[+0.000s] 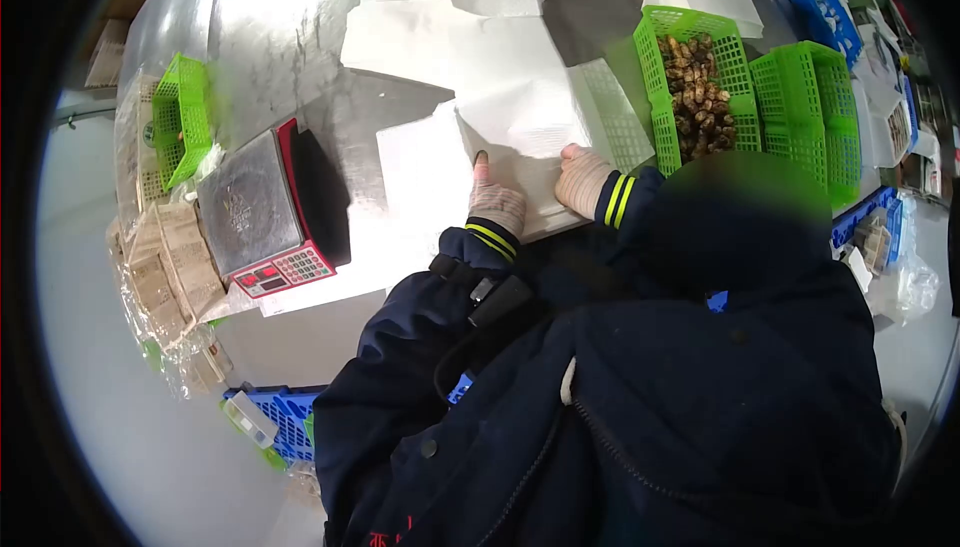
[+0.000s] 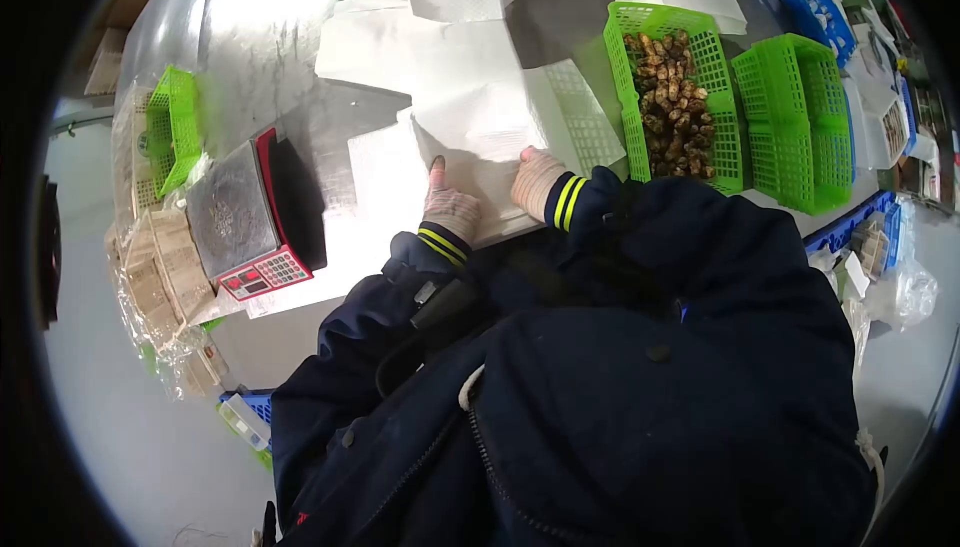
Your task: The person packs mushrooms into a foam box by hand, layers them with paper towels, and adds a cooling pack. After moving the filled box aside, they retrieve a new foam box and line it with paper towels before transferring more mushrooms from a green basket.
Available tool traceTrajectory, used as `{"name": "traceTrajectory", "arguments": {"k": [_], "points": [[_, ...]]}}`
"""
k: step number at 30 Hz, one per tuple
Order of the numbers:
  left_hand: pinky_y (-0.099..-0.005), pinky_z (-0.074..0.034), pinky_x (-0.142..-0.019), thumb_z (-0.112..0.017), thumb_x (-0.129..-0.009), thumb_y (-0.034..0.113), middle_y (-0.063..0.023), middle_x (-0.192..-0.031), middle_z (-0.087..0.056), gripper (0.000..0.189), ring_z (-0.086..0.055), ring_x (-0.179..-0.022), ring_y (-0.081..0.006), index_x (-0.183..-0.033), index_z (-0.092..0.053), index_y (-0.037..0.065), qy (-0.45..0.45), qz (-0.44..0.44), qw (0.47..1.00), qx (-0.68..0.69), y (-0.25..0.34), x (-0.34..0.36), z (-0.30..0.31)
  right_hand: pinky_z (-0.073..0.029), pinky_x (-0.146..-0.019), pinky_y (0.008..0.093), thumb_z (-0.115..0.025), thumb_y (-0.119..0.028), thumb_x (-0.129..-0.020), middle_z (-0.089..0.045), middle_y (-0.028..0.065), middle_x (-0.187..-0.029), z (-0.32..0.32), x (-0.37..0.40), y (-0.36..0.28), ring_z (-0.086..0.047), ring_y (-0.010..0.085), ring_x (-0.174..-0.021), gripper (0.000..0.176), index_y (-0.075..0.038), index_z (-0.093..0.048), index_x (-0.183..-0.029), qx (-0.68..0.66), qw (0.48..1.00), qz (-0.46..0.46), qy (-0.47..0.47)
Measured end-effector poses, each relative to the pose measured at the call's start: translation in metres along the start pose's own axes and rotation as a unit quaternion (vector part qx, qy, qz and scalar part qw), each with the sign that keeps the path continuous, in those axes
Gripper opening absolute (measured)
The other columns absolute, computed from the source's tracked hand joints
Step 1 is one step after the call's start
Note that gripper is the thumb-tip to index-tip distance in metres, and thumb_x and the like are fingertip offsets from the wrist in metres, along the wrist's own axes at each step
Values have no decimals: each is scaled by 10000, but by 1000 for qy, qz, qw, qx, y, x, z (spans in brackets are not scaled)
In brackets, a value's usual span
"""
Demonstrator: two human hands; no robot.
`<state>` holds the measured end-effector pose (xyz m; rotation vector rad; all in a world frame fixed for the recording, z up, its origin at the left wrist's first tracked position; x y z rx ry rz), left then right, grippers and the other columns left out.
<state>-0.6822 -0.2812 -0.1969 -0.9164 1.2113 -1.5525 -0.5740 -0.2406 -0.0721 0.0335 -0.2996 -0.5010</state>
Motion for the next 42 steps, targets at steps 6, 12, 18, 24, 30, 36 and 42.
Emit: {"name": "traceTrajectory", "arguments": {"k": [6, 12, 18, 24, 30, 36, 42], "points": [[-550, -226, -1077, -559, -699, 108, -52, -617, -640, 165, -635, -692, -245, -593, -672, 167, -29, -177, 739, 650, -122, -22, 32, -432, -790, 457, -582, -179, -784, -706, 82, -843, 3, -12, -9, -644, 252, -832, 176, -122, -737, -843, -45, 988, 12, -147], [-500, -171, -1100, -541, -777, 168, -46, -706, -679, 188, -656, -769, -217, -711, -711, 211, -114, -255, 731, 622, -106, -22, 22, -457, -742, 370, -495, -228, -843, -631, 72, -641, 9, -5, -9, -620, 239, -720, 227, -127, -697, -817, -92, 983, -16, -158], [-465, -225, -1088, -538, -788, 175, -49, -697, -672, 154, -647, -796, -212, -746, -682, 210, -115, -320, 712, 614, -142, -16, 41, -486, -745, 452, -518, -213, -820, -634, 169, -873, 76, 116, 96, -609, 375, -838, 210, -160, -632, -989, -374, 881, -197, 213], [-440, -349, -986, -603, -786, 182, -51, -763, -650, 90, -615, -799, -263, -865, -633, 152, 6, -164, 747, 644, -199, -10, 70, -468, -843, 434, -563, -262, -841, -619, 191, -1069, -32, 243, 225, -581, 371, -988, 329, -119, -593, -1136, -339, 729, -594, 29], [-386, -477, -777, -634, -805, 171, -86, -937, -652, 266, -617, -884, -292, -1064, -609, 120, -22, -192, 525, 829, -228, -46, 147, -485, -758, 417, -651, -295, -805, -645, 134, -929, -42, 217, 231, -615, 316, -876, 261, -104, -622, -981, -355, 751, -556, -26], [-371, -508, -750, -708, -759, 157, -122, -995, -644, 475, -625, -897, -307, -1201, -540, 119, -11, -61, 435, 898, -225, -93, 179, -486, -753, 315, -699, -358, -778, -662, 83, -875, 34, 190, 130, -633, 224, -806, 380, -128, -641, -1075, -520, 755, -339, 212], [-354, -501, -779, -699, -779, 222, -55, -839, -671, 196, -642, -815, -248, -942, -648, 126, -103, 30, 431, 896, -213, -50, 97, -461, -875, 353, -655, -324, -812, -638, 133, -1084, -9, 195, 151, -593, 285, -1033, 426, -89, -600, -1163, -596, 670, -425, 123]]}}
Point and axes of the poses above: each hand's wrist, its own x-axis away from the middle knuckle, its own z-axis out of the back of the hand, y = z × x, the point moved 7 cm from there along -x, towards the middle knuckle
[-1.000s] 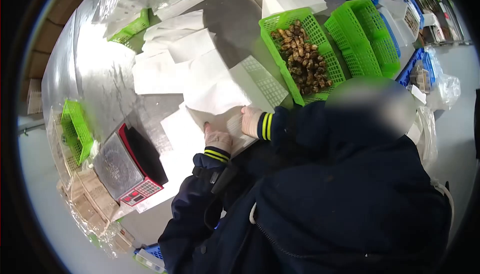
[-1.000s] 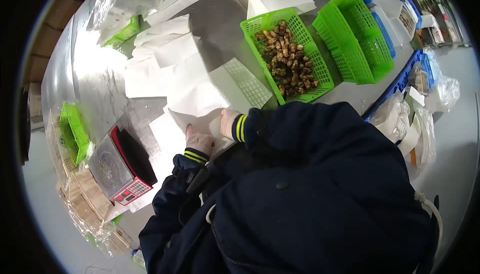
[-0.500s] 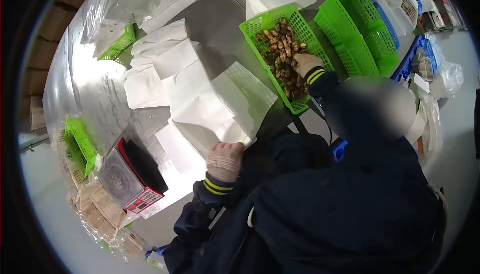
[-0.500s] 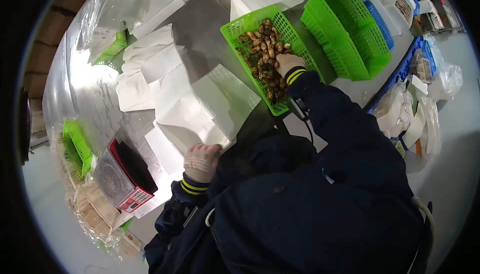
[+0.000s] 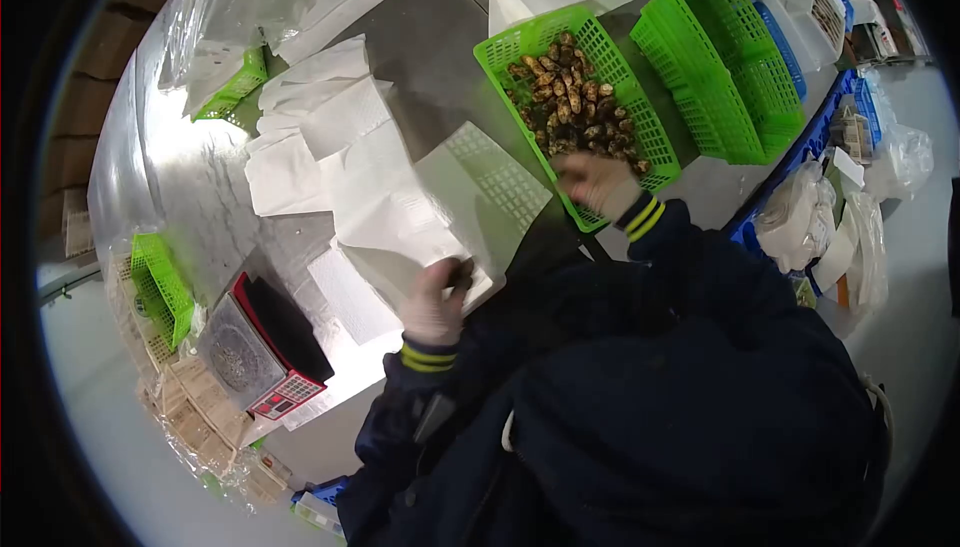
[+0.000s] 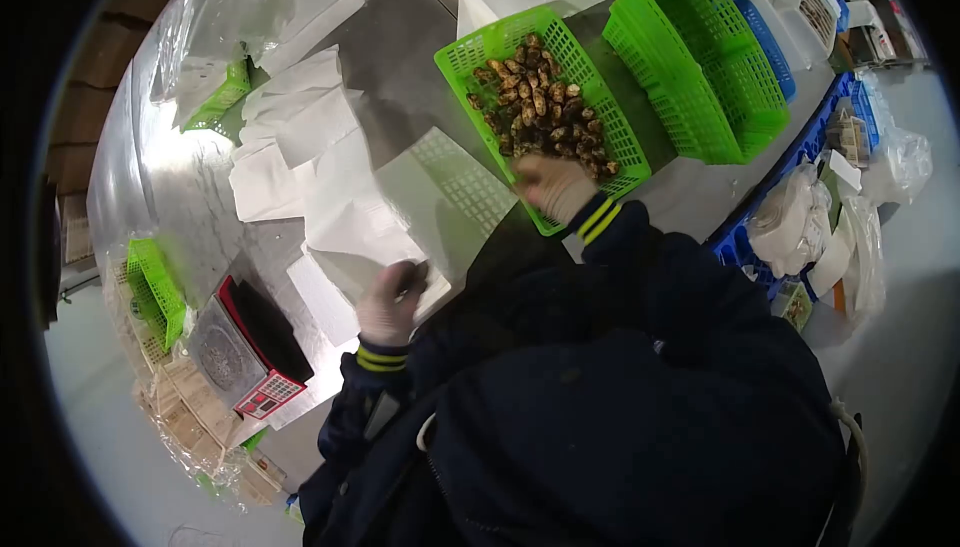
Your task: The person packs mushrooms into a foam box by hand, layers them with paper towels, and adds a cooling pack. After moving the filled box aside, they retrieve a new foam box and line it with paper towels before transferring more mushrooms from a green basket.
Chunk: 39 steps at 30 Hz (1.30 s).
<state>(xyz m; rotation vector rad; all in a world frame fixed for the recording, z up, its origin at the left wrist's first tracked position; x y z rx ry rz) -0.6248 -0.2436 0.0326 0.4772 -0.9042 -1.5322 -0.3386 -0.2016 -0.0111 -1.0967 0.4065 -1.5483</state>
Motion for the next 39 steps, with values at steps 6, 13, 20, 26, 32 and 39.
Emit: {"name": "traceTrajectory", "arguments": {"k": [6, 13, 20, 26, 32, 39], "points": [[-644, -149, -1043, -685, -738, 308, 38, -764, -636, 131, -559, -1019, -165, -794, -630, 203, 34, -111, 914, -389, -59, 32, 16, -474, -891, 441, -624, -274, -802, -530, 144, -1261, 14, -58, 26, -544, 330, -1104, 479, -138, -526, -1251, 381, 909, -160, -44], [-696, -118, -1024, -616, -778, 370, 42, -797, -630, 171, -548, -952, -177, -734, -663, 211, -79, -45, 901, -425, -79, 24, 5, -475, -844, 344, -657, -273, -765, -641, 137, -1034, -14, -13, -92, -631, 267, -928, 353, -60, -645, -1047, 112, 992, 61, 18], [-692, -87, -1040, -574, -817, 429, 47, -759, -643, 221, -548, -942, -158, -771, -682, 241, -157, 2, 888, -432, -95, 17, -3, -486, -769, 405, -636, -241, -783, -634, 97, -905, -201, 6, -134, -610, 291, -913, 206, -88, -619, -921, 395, 860, 228, -229], [-663, -60, -1066, -538, -851, 242, 57, -758, -633, 164, -545, -954, -131, -916, -688, 251, -203, 24, 877, -436, -88, 16, -2, -507, -707, 421, -622, -232, -800, -645, 113, -849, -222, 4, -127, -629, 330, -845, 211, -94, -581, -954, 422, 843, 186, -276], [-662, -116, -1046, -518, -852, 211, 26, -749, -605, 157, -542, -931, -136, -874, -673, 217, -148, 0, 898, -415, -103, 16, -8, -491, -738, 422, -525, -32, -810, -611, 134, -915, -158, 9, -138, -607, 331, -854, 290, -118, -586, -1080, 354, 891, 235, -159], [-671, -106, -1047, -524, -838, 243, 35, -698, -633, 158, -555, -928, -148, -789, -675, 243, -151, -18, 906, -394, -86, 19, 2, -507, -754, 417, -584, -175, -806, -649, 111, -910, -206, 11, -136, -625, 313, -911, 160, -90, -655, -923, 431, 834, 229, -258]]}}
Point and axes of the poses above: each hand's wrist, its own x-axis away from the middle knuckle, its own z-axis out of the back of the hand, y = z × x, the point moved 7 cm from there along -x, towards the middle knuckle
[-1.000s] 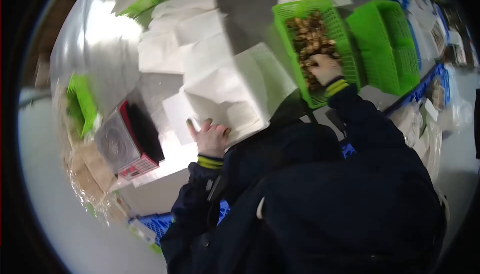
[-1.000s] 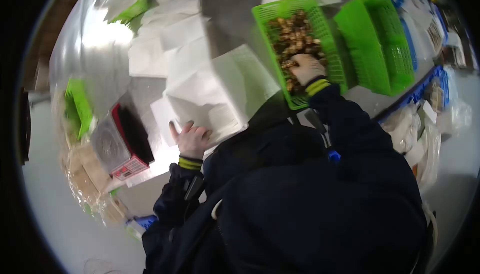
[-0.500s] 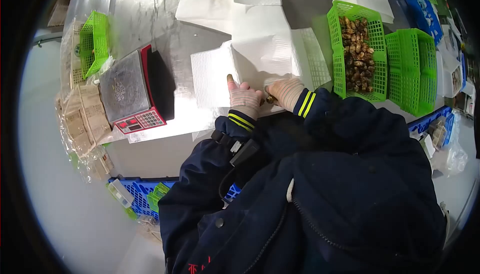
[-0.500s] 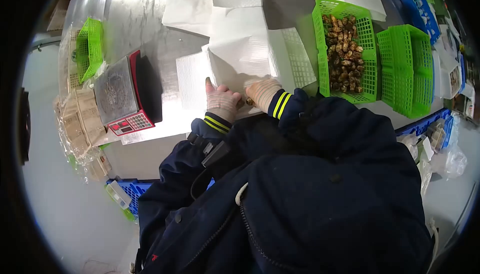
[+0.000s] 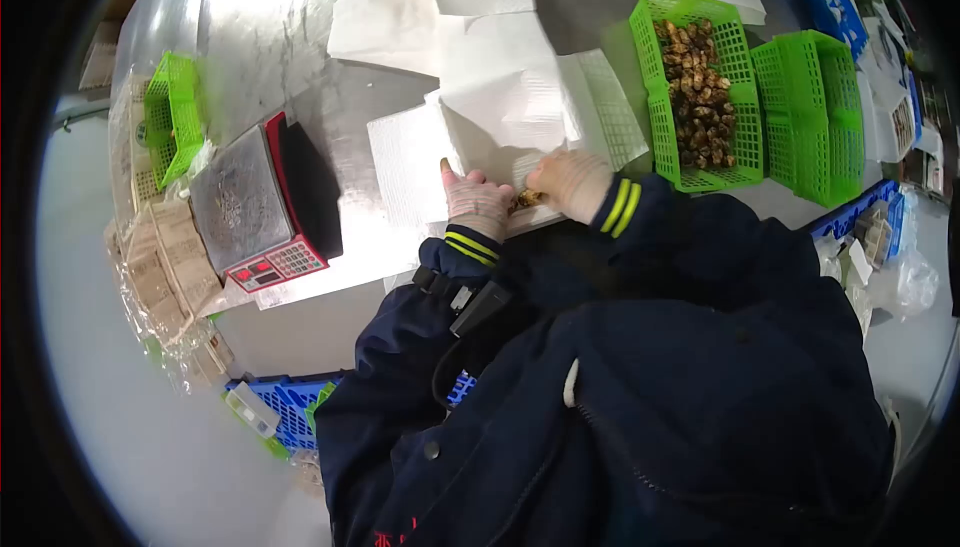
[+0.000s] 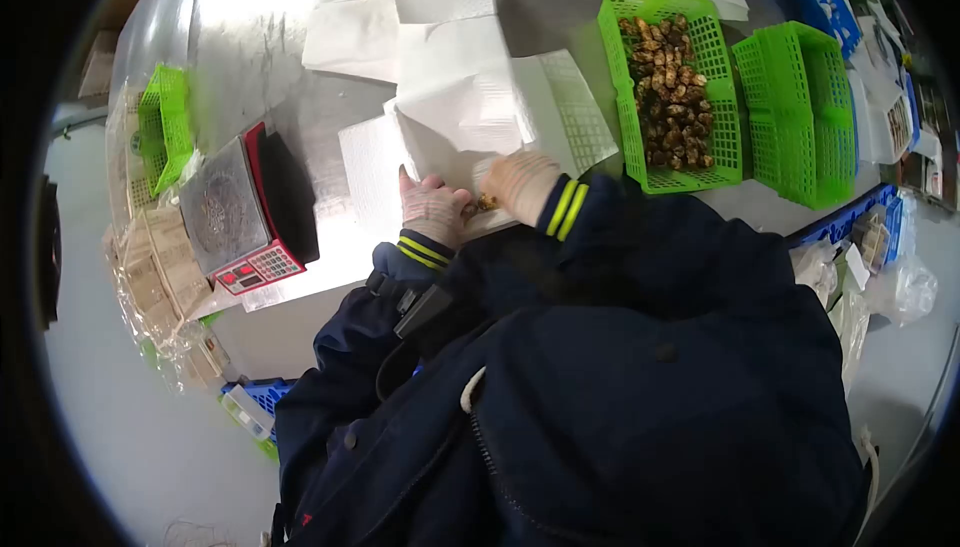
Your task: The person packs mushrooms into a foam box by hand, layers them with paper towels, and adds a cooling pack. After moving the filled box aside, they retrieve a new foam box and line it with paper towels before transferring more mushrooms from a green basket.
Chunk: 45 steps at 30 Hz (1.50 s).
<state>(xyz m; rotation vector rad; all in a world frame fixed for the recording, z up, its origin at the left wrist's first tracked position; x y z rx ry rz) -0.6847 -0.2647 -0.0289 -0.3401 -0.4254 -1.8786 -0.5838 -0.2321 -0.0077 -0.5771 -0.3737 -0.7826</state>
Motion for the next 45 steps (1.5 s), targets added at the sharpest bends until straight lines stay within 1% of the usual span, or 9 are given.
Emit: {"name": "traceTrajectory", "arguments": {"k": [8, 17, 25, 32, 40, 42, 43, 44, 45], "points": [[-655, -169, -1028, -579, -784, 256, 45, -767, -653, 114, -560, -947, -158, -853, -668, 248, 39, -8, 999, -35, 3, -1, -3, -494, -794, 449, -569, -174, -829, -679, 112, -979, -33, -30, -9, -645, 287, -952, 213, -85, -700, -972, 62, 998, 27, -13], [-655, -208, -988, -612, -777, 365, 44, -786, -663, 149, -570, -921, -173, -847, -684, 254, 61, -23, 998, -2, 0, -4, -4, -495, -787, 418, -584, -141, -812, -648, 175, -902, -19, -15, 7, -621, 348, -922, 219, -55, -558, -1013, -247, 965, -76, 49], [-652, -218, -985, -604, -779, 398, 47, -818, -669, 176, -558, -940, -181, -844, -664, 245, 53, -22, 998, -22, 4, -5, -2, -519, -811, 404, -596, -143, -811, -679, 161, -966, -34, -25, 9, -656, 305, -953, 219, -49, -637, -1005, -177, 977, -122, 6], [-644, -243, -973, -630, -753, 392, 50, -833, -667, 180, -554, -968, -188, -863, -671, 256, 28, -13, 999, -26, 1, -5, -5, -547, -648, 413, -545, -123, -823, -686, 154, -854, -34, -20, 8, -683, 292, -806, 167, -53, -685, -880, -80, 983, -150, 65], [-643, -239, -982, -629, -758, 351, 56, -818, -661, 147, -555, -975, -185, -869, -657, 259, 42, -27, 999, -20, 1, -4, -6, -534, -726, 424, -573, -173, -805, -686, 151, -895, -24, -13, 6, -665, 318, -890, 188, -53, -688, -895, -134, 988, -70, 33], [-648, -237, -980, -621, -771, 337, 39, -828, -660, 150, -562, -979, -196, -872, -645, 228, 50, -38, 998, -14, 3, -2, -2, -510, -767, 410, -560, -199, -801, -663, 161, -877, 2, 16, 27, -639, 354, -835, 252, -58, -648, -990, -95, 954, 113, 260], [-648, -237, -980, -621, -771, 337, 39, -828, -660, 150, -562, -979, -196, -872, -645, 228, 51, -37, 998, -12, 3, -1, -1, -499, -773, 427, -553, -224, -808, -658, 139, -845, 33, 48, 72, -629, 358, -835, 265, -97, -629, -1027, -270, 903, -49, 331], [-652, -237, -976, -616, -777, 332, 29, -838, -659, 150, -563, -980, -204, -862, -637, 210, 67, -44, 997, -7, 4, 0, 1, -475, -850, 371, -530, -225, -860, -626, 131, -1017, 41, 74, 97, -598, 304, -962, 271, -80, -615, -1072, -88, 912, 7, 401], [-655, -237, -973, -612, -783, 328, 18, -848, -658, 153, -565, -981, -211, -853, -629, 193, 84, -52, 995, -3, 5, 1, 3, -481, -831, 360, -547, -250, -858, -636, 135, -992, 42, 99, 158, -609, 301, -932, 264, -81, -631, -1043, -278, 870, -223, 341]]}}
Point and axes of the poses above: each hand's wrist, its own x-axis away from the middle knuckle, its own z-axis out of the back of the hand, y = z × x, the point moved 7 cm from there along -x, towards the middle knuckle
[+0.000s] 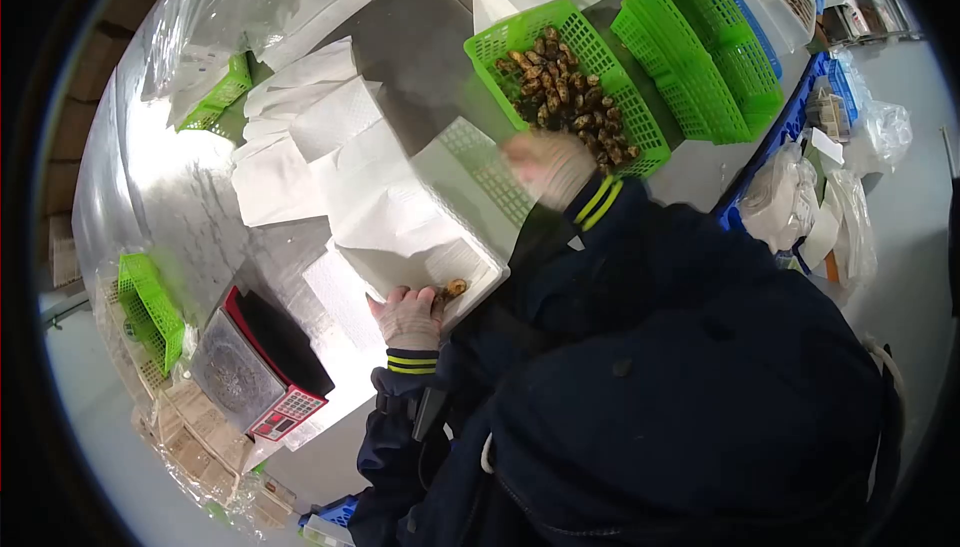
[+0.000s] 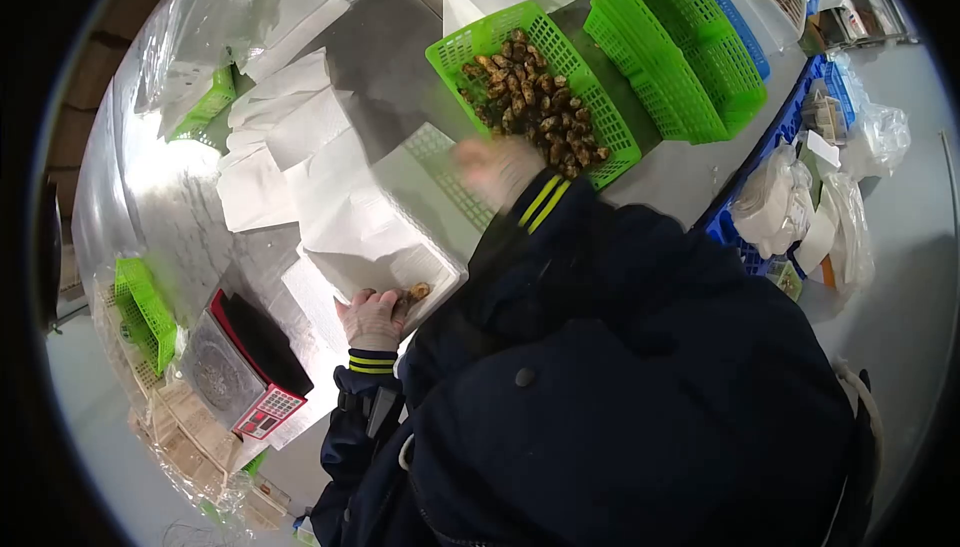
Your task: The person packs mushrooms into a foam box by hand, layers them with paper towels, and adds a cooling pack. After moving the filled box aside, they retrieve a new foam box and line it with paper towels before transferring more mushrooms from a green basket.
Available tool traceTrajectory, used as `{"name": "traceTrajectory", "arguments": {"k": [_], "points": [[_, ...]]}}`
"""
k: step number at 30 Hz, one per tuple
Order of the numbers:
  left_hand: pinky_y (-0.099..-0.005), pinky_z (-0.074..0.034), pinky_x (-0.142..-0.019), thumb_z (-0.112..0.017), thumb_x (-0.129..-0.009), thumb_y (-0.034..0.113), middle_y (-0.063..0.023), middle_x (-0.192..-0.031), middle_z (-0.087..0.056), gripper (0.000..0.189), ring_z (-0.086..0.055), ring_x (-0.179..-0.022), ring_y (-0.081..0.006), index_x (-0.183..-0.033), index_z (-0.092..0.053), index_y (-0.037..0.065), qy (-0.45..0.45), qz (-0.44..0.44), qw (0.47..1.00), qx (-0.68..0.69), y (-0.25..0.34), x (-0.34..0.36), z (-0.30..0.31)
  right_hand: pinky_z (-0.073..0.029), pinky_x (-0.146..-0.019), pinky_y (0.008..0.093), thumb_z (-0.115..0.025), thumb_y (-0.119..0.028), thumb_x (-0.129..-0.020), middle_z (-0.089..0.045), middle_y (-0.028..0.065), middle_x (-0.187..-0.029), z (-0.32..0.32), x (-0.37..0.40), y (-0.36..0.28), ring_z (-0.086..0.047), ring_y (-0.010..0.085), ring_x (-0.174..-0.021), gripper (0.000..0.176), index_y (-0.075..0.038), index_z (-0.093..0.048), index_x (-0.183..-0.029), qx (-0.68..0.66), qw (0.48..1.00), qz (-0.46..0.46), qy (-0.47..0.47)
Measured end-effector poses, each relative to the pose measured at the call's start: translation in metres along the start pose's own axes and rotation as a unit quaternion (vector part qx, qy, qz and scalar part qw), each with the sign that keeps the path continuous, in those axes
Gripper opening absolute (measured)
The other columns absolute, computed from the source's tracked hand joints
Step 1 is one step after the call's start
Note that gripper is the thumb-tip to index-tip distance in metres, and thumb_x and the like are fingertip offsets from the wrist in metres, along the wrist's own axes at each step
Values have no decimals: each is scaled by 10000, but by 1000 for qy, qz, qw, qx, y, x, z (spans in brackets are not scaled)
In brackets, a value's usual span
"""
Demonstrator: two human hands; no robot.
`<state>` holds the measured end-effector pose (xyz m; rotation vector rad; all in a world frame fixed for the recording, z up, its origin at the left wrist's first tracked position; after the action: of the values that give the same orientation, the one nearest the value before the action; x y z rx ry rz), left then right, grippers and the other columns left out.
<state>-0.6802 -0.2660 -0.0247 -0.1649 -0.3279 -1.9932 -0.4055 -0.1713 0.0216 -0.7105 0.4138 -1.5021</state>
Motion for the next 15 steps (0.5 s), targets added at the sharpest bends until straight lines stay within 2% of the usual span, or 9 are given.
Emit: {"name": "traceTrajectory", "arguments": {"k": [1, 2, 3, 4, 6, 9, 12, 14, 15], "points": [[-675, -208, -989, -612, -788, 308, 4, -856, -655, 141, -563, -993, -220, -848, -616, 181, 15, 6, 1000, -3, 0, 2, 1, -479, -833, 380, -543, -268, -838, -645, 154, -1015, 23, -13, 48, -612, 308, -946, 266, -131, -645, -1042, -23, 995, -63, 77], [-675, -208, -989, -612, -788, 308, 4, -856, -655, 141, -563, -993, -220, -848, -616, 181, 16, 6, 1000, -2, 1, 4, 1, -479, -827, 376, -551, -279, -834, -649, 150, -1013, 36, -19, 96, -613, 317, -935, 277, -116, -657, -1032, 17, 993, -51, 108], [-683, -185, -1001, -616, -785, 298, 3, -857, -651, 134, -563, -998, -220, -856, -614, 185, 17, 18, 1000, -10, 0, 5, 1, -474, -836, 375, -547, -305, -849, -647, 153, -1024, 48, -25, 136, -610, 315, -939, 309, -90, -651, -1045, 43, 981, -173, 78], [-691, -162, -1013, -619, -782, 288, 2, -858, -648, 129, -562, -1003, -219, -864, -611, 188, 17, 32, 999, -18, 0, 5, 1, -466, -851, 384, -538, -349, -867, -647, 162, -1032, 44, -32, 172, -604, 318, -957, 358, -69, -644, -1061, -38, 963, -262, 48], [-701, -116, -1032, -633, -768, 262, 6, -866, -641, 129, -561, -1011, -215, -875, -607, 195, 21, 40, 999, 0, 4, 6, 7, -457, -882, 390, -555, -407, -858, -627, 176, -1103, 45, -43, 158, -589, 325, -1022, 443, -70, -603, -1142, 60, 975, -213, 27], [-690, -104, -1050, -655, -735, 242, 4, -874, -632, 178, -564, -1006, -216, -902, -606, 205, -17, 69, 997, 21, 5, 4, 5, -437, -938, 410, -629, -431, -797, -545, 201, -1245, 24, -56, 133, -535, 352, -1125, 659, -67, -453, -1317, 102, 953, -283, 36], [-676, -125, -1052, -674, -708, 250, 5, -879, -624, 215, -568, -988, -218, -909, -608, 214, -73, 101, 992, -14, 0, -3, 0, -445, -931, 388, -650, -397, -806, -553, 189, -1243, 15, -64, 139, -555, 332, -1101, 620, -75, -463, -1302, 74, 947, -311, 33], [-671, -141, -1048, -679, -701, 261, 3, -891, -622, 203, -571, -975, -220, -890, -618, 217, -75, 106, 991, -18, -2, -4, -1, -463, -895, 392, -653, -363, -812, -590, 178, -1187, 21, -58, 144, -567, 319, -1086, 571, -91, -489, -1286, 9, 963, -268, 3], [-666, -157, -1044, -684, -693, 273, 1, -903, -620, 193, -573, -962, -221, -870, -628, 221, -78, 107, 991, -20, 0, -5, -2, -452, -896, 351, -659, -419, -807, -620, 138, -1153, 25, -58, 137, -596, 276, -1031, 584, -104, -515, -1277, 39, 985, -160, 52]]}}
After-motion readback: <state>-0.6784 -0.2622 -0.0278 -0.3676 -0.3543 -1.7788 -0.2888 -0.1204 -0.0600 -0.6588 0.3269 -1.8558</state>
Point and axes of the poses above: each hand's wrist, its own x-axis away from the middle knuckle, its own z-axis out of the back of the hand, y = z × x, the point moved 7 cm from there along -x, towards the middle knuckle
